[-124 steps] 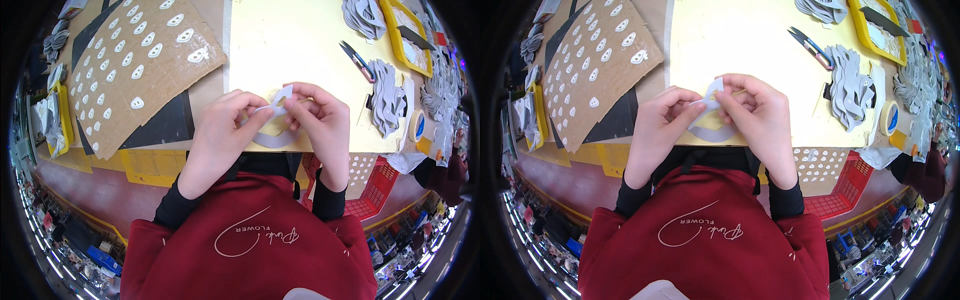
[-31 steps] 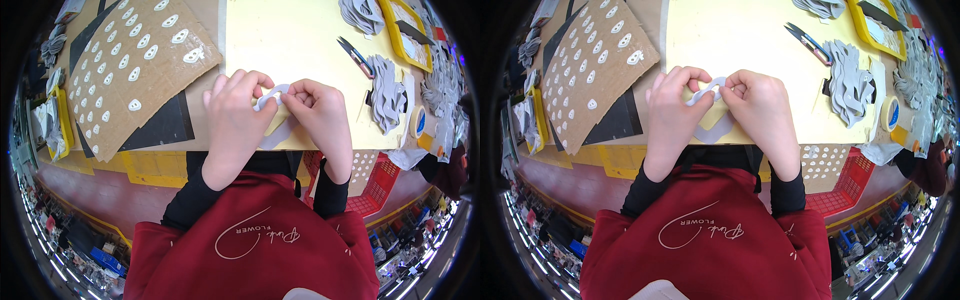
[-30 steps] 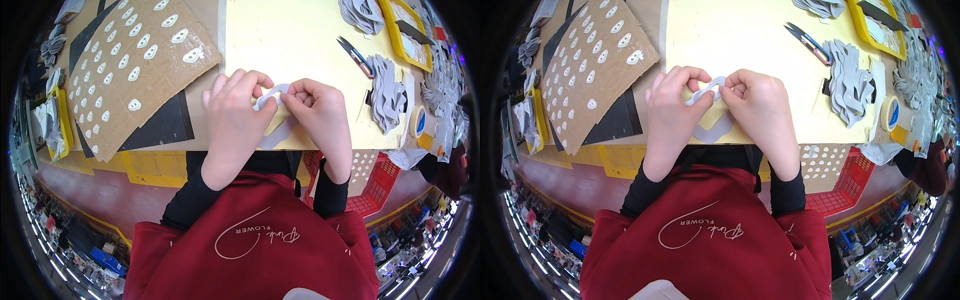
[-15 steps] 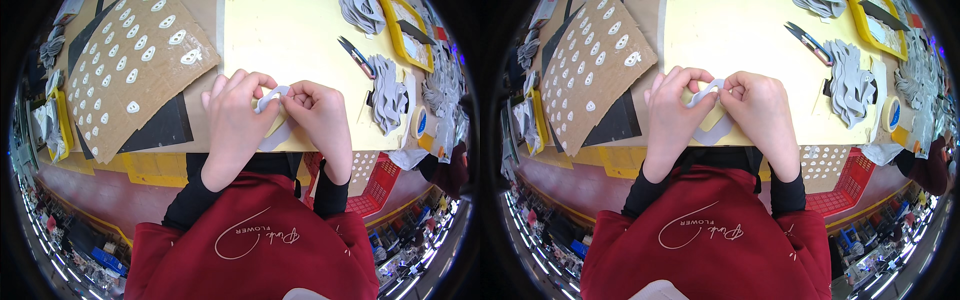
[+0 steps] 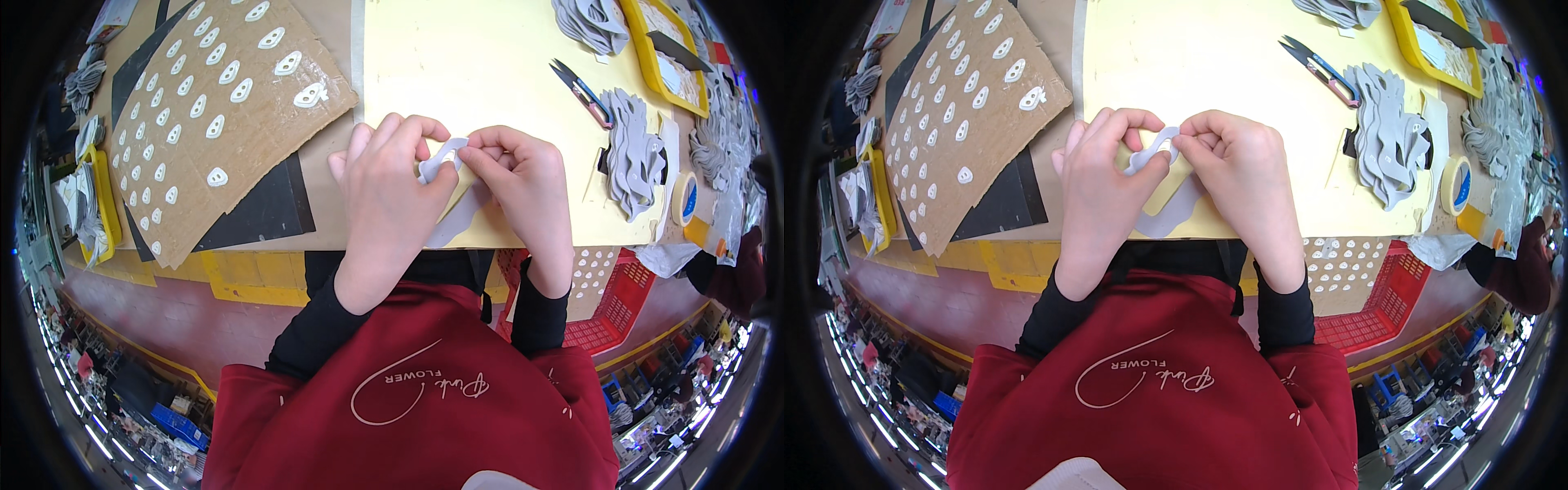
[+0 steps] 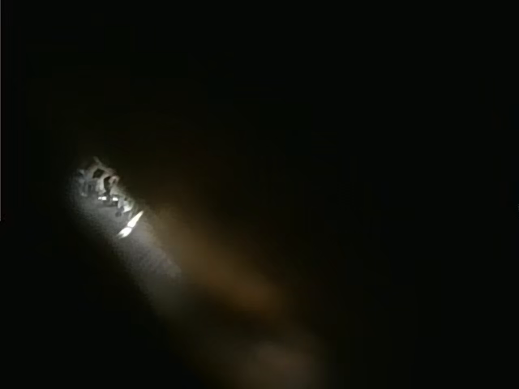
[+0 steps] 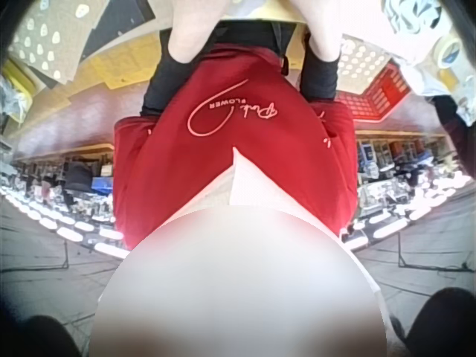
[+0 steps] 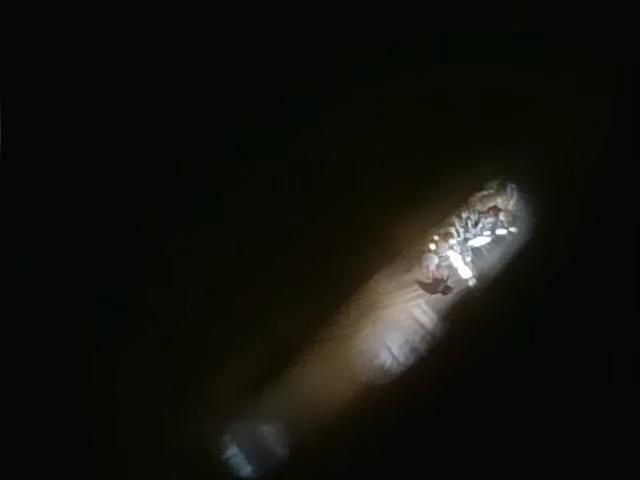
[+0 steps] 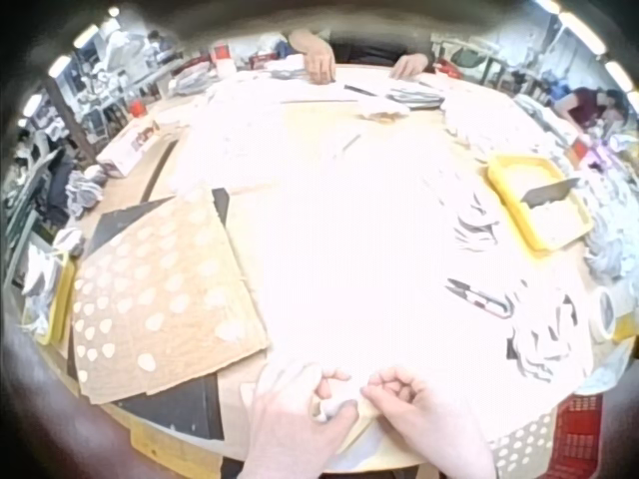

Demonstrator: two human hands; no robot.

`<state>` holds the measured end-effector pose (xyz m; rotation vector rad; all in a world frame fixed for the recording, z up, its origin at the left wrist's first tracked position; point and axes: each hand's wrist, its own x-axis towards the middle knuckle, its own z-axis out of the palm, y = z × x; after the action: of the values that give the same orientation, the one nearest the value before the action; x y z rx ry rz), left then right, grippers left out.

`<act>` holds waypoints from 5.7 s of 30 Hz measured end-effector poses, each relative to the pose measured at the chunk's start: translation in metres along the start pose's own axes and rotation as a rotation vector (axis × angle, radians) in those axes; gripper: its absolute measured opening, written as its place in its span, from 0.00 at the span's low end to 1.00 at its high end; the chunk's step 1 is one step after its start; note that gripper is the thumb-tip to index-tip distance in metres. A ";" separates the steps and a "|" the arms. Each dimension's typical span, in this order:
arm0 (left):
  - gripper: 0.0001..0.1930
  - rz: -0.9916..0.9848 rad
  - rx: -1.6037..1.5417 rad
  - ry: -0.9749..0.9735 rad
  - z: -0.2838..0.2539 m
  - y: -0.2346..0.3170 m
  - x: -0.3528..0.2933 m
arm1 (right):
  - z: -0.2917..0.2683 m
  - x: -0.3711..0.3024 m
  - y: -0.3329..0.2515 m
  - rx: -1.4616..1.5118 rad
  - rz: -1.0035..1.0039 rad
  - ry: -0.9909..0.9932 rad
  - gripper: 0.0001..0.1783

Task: The person repeatedly picks up small white plastic pieces and gray fabric strips, folds the fabric around the plastic, and presses them together by hand. The person occasionally uses a utility knife to trim excess fabric. Finished units are placed on a cardboard sheet with many similar pieces already arranged.

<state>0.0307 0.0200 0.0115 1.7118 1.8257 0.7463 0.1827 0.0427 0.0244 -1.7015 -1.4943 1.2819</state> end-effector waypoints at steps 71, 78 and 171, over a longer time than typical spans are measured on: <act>0.08 0.053 -0.130 -0.184 -0.020 -0.017 0.022 | 0.001 0.004 0.002 -0.058 -0.052 0.000 0.05; 0.06 -0.014 -0.091 -0.162 -0.016 -0.009 0.022 | -0.001 0.005 0.002 -0.066 -0.044 -0.012 0.05; 0.05 0.254 -0.739 -0.413 -0.053 -0.005 -0.006 | -0.017 -0.057 -0.025 0.558 -0.033 -0.233 0.03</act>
<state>-0.0099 0.0113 0.0455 1.4499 0.8967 0.9334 0.1905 -0.0020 0.0700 -1.1923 -1.1243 1.7260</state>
